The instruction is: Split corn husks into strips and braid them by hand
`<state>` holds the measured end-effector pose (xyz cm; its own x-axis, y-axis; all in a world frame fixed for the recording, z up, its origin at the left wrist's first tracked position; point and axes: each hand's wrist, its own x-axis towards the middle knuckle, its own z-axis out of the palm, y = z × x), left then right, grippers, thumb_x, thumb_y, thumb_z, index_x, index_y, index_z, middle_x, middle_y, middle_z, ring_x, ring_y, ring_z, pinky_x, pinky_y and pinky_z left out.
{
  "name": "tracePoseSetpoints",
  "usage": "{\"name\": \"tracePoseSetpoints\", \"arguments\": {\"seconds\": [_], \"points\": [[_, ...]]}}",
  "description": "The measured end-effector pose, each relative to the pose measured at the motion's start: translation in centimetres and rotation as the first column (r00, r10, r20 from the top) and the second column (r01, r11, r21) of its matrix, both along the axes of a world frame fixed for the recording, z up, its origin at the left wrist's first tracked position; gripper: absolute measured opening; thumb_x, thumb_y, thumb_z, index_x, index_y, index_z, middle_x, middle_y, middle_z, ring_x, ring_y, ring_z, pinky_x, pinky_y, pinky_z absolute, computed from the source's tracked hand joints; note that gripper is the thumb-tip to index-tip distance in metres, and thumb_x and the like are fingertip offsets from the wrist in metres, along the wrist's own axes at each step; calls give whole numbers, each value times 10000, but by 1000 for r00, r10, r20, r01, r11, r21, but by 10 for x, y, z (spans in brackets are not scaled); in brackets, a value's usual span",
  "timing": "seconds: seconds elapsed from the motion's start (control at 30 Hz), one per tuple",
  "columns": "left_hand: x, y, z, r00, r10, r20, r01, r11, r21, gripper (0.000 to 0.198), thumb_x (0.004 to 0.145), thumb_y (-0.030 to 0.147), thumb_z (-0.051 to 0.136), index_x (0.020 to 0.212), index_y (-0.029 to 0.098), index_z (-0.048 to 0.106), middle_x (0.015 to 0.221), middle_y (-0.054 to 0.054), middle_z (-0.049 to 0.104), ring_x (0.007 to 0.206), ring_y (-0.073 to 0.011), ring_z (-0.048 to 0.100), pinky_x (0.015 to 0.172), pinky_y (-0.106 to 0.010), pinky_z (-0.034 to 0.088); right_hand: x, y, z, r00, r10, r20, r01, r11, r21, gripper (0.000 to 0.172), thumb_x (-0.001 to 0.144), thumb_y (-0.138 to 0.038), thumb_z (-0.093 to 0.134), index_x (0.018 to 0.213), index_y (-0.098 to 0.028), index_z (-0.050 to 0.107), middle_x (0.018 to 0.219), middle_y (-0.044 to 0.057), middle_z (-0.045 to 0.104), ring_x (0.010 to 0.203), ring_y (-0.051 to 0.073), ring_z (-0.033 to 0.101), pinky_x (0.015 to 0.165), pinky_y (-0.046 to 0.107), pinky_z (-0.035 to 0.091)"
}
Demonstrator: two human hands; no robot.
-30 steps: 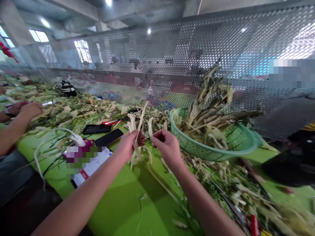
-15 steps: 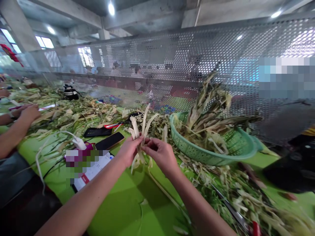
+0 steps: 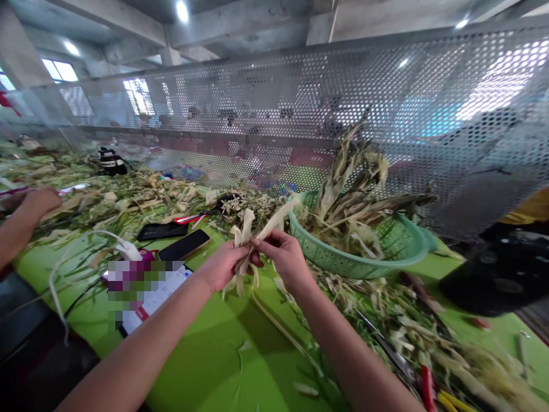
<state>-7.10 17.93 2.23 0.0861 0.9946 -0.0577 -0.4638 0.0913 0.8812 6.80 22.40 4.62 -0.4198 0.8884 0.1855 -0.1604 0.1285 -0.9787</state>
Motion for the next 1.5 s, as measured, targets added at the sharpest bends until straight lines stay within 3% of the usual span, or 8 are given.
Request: {"name": "tracePoseSetpoints", "arguments": {"seconds": [0.13, 0.37, 0.7, 0.87, 1.1, 1.33, 1.43, 1.5], "points": [[-3, 2, 0, 1000, -12, 7, 12, 1000, -18, 299, 820, 355, 610, 995, 120, 670, 787, -93, 719, 720, -189, 685, 540, -244, 507, 8, 5, 8, 996, -78, -41, 79, 996, 30, 240, 637, -363, 813, 705, -174, 682, 643, -10, 633, 555, 105, 533, 543, 242, 421], [0, 5, -1, 997, 31, -75, -38, 995, -89, 304, 764, 341, 644, 977, 126, 670, 750, -78, 713, 572, -150, 634, 485, -220, 447, 4, -2, 14, 979, 187, 86, -184, 982, -40, 294, 603, -340, 828, 768, -156, 668, 670, 11, 663, 565, 124, 583, 536, 255, 459], [2, 2, -2, 993, -68, -94, 59, 994, -93, 256, 736, 313, 590, 904, 126, 635, 640, -44, 655, 558, -156, 619, 494, -229, 429, -2, 0, -3, 998, 43, 55, -44, 999, 11, 453, 601, -403, 827, 814, -219, 471, 587, -46, 580, 415, 127, 521, 384, 253, 392], [2, -1, 2, 995, -59, -76, 48, 990, -135, 156, 698, 263, 596, 800, 146, 582, 587, 3, 576, 513, -136, 585, 462, -233, 444, 0, 6, -5, 988, -128, 82, 120, 988, 98, 513, 559, -329, 856, 945, -211, 539, 744, -3, 626, 613, 172, 624, 508, 274, 483], [2, -1, 0, 993, -112, -37, 108, 989, -99, 119, 748, 266, 575, 739, 148, 562, 558, 11, 529, 514, -132, 576, 460, -234, 473, 1, 2, -6, 991, 133, 26, -129, 986, -110, 351, 656, -456, 774, 795, -172, 624, 618, 26, 653, 503, 181, 584, 481, 314, 463], [-5, 6, 1, 997, 29, 77, -23, 997, -70, 256, 830, 280, 549, 1023, 156, 663, 894, -80, 694, 750, -164, 651, 624, -269, 539, 4, 8, 3, 994, -97, -44, 98, 995, 5, 296, 561, -393, 853, 685, -183, 684, 684, 13, 695, 647, 165, 626, 681, 308, 504], [-12, 8, 0, 990, 70, 123, -65, 997, -49, 273, 850, 263, 515, 1061, 172, 664, 905, -76, 693, 783, -158, 649, 607, -241, 521, 6, 8, 8, 998, -58, 8, 58, 998, 14, 296, 557, -385, 856, 718, -187, 706, 719, 17, 710, 703, 184, 649, 741, 331, 514], [-15, 9, 0, 988, 99, 123, -93, 994, -49, 265, 844, 242, 515, 1056, 182, 662, 889, -65, 690, 786, -154, 646, 605, -233, 514, 5, 6, 9, 995, 57, 84, -57, 998, -2, 276, 578, -353, 844, 764, -188, 723, 760, 23, 721, 756, 201, 661, 774, 347, 516]]}}
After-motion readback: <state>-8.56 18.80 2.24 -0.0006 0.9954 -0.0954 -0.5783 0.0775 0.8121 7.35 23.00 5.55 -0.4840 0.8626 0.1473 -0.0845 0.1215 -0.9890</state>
